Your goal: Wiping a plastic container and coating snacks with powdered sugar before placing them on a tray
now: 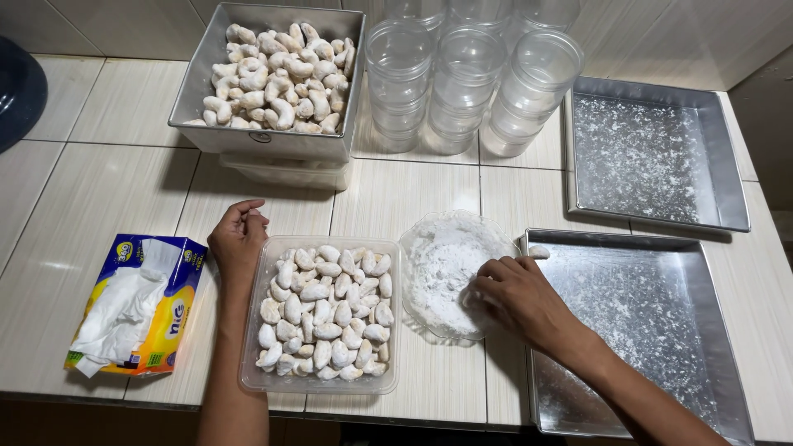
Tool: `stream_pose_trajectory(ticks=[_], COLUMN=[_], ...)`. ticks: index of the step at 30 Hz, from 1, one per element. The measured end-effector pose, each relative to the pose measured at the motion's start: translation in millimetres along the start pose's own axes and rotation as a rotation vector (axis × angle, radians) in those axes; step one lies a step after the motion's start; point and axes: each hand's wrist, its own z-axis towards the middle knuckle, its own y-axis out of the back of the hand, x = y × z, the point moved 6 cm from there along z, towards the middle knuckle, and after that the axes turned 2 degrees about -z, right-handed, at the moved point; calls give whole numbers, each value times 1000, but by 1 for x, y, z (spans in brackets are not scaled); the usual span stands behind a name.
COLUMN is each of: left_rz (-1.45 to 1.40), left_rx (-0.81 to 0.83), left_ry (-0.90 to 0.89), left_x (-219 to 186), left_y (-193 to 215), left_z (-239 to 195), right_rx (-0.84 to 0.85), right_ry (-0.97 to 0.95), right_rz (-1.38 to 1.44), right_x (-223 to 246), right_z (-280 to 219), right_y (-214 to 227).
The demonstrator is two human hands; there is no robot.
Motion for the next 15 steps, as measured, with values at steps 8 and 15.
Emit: stream_pose_trajectory(ticks=[8, 15], left_rz=[30, 26], left_rx=[23, 10], left_ry=[-24, -16], left_x=[-5, -6], left_y=[0, 0], left_z=[0, -1], right_rx=[-30, -82], right_ry=[70, 102], right_rz=[-110, -151], right_x=[-2, 2], right_z=[-1, 0], right_y=[-14, -17])
